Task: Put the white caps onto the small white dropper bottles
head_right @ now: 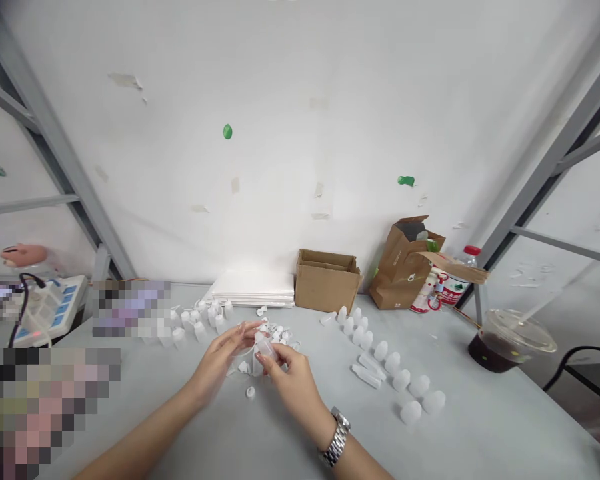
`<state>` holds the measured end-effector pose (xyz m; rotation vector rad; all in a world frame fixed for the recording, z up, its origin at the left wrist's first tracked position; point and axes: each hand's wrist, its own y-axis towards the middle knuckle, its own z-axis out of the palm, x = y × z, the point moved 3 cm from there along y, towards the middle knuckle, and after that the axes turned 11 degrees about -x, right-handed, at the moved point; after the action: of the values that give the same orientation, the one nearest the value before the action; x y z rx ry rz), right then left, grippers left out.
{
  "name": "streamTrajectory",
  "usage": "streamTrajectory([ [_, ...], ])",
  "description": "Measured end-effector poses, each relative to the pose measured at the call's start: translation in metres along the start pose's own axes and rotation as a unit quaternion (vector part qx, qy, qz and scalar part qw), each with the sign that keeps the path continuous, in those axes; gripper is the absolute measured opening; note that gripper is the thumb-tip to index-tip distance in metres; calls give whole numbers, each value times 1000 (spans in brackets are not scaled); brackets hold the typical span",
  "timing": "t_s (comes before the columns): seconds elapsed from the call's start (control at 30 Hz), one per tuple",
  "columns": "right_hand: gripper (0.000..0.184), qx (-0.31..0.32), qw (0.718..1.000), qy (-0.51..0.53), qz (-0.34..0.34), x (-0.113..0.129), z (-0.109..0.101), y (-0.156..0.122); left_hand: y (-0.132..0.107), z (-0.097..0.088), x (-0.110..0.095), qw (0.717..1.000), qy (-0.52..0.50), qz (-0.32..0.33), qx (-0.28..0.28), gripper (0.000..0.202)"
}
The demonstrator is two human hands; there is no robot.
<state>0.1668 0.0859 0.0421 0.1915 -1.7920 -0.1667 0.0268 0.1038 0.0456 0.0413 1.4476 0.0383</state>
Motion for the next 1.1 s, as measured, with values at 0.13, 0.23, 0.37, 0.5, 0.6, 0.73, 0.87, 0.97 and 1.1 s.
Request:
streamTrajectory([
  [0.13, 26, 8, 1000, 1, -3, -1, 3, -1, 1, 3, 2, 996, -69, -56, 29, 28],
  [0.23, 29, 16, 1000, -5, -2, -3, 4, -1, 2, 3, 5, 994, -69, -74, 35, 24],
  [0.37, 33, 19, 1000, -21, -5, -5, 5, -4, 1, 5, 8, 989, -91, -100, 60, 26],
  [0.5, 36, 20, 1000, 7, 8, -5, 7, -5, -3, 8, 9, 982, -126, -122, 66, 26],
  [0.6, 40, 74, 993, 84, 47, -3, 9, -3, -5, 9, 10, 978, -146, -133, 69, 25],
  [0.73, 39, 113, 976, 164, 84, -3, 9, 0, -5, 11, 11, 976, -154, -131, 82, 26],
  [0.87, 35, 55, 986, 144, 66, -7, 7, 2, -9, 15, 7, 963, -204, -142, 107, 31],
  [0.97, 28, -15, 997, 74, 30, -7, 4, 1, -11, 15, 4, 960, -211, -146, 109, 33],
  [1.1, 19, -70, 997, 8, -6, -5, 2, -3, -10, 15, 4, 972, -180, -123, 86, 30],
])
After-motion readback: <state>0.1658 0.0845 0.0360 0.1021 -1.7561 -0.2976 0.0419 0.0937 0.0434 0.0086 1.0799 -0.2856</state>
